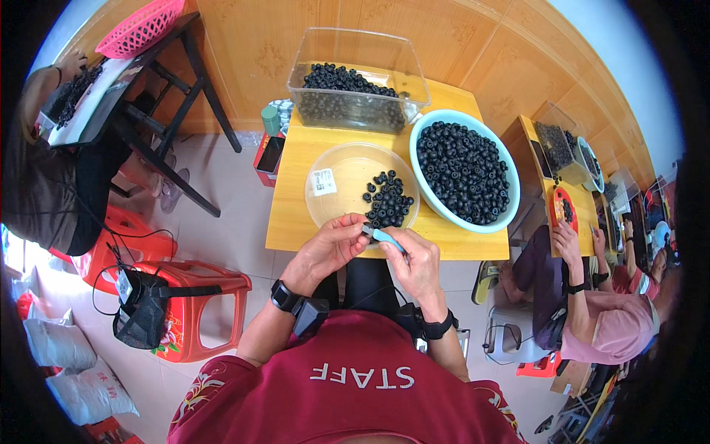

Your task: Sorting and inspecting small black plastic components on a table.

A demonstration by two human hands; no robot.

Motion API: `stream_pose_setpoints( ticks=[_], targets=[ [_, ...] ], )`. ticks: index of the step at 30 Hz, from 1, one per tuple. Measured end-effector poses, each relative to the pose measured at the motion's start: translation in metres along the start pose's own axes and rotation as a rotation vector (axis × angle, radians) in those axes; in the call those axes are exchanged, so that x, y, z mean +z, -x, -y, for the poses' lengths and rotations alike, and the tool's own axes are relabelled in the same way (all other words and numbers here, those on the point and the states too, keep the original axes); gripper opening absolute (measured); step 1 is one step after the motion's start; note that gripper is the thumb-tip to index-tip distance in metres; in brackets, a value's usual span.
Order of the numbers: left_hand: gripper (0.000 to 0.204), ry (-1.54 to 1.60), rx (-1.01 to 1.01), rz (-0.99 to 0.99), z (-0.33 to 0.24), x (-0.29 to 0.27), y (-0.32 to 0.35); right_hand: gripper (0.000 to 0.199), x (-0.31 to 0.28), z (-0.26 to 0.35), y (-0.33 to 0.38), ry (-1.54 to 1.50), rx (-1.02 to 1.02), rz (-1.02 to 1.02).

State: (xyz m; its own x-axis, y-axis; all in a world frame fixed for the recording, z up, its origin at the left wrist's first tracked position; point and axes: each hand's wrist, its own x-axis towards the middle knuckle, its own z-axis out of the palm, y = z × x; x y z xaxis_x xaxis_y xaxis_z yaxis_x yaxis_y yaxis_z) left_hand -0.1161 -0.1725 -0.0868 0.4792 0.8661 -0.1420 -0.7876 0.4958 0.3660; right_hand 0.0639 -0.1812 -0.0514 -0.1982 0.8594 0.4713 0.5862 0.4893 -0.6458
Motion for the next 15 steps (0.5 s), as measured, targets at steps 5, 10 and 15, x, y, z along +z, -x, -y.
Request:
stream_pose_setpoints(
  ticks=[5, 10, 15],
  targets=[
    [0.016, 0.002, -0.045, 0.168, -0.008, 0.009, 0.010, 0.020, -0.011, -0.040, 0.000, 0.062, 0.221, -0.033],
    [0.019, -0.072, -0.032, 0.020, -0.005, 0.006, 0.004, 0.020, -0.015, -0.006, -0.005, -0.150, 0.298, 0.000],
    [0.026, -0.227, -0.028, -0.066, -0.001, 0.016, 0.005, 0.027, 0.003, 0.012, -0.006, -0.493, 0.153, 0.090]
  ],
)
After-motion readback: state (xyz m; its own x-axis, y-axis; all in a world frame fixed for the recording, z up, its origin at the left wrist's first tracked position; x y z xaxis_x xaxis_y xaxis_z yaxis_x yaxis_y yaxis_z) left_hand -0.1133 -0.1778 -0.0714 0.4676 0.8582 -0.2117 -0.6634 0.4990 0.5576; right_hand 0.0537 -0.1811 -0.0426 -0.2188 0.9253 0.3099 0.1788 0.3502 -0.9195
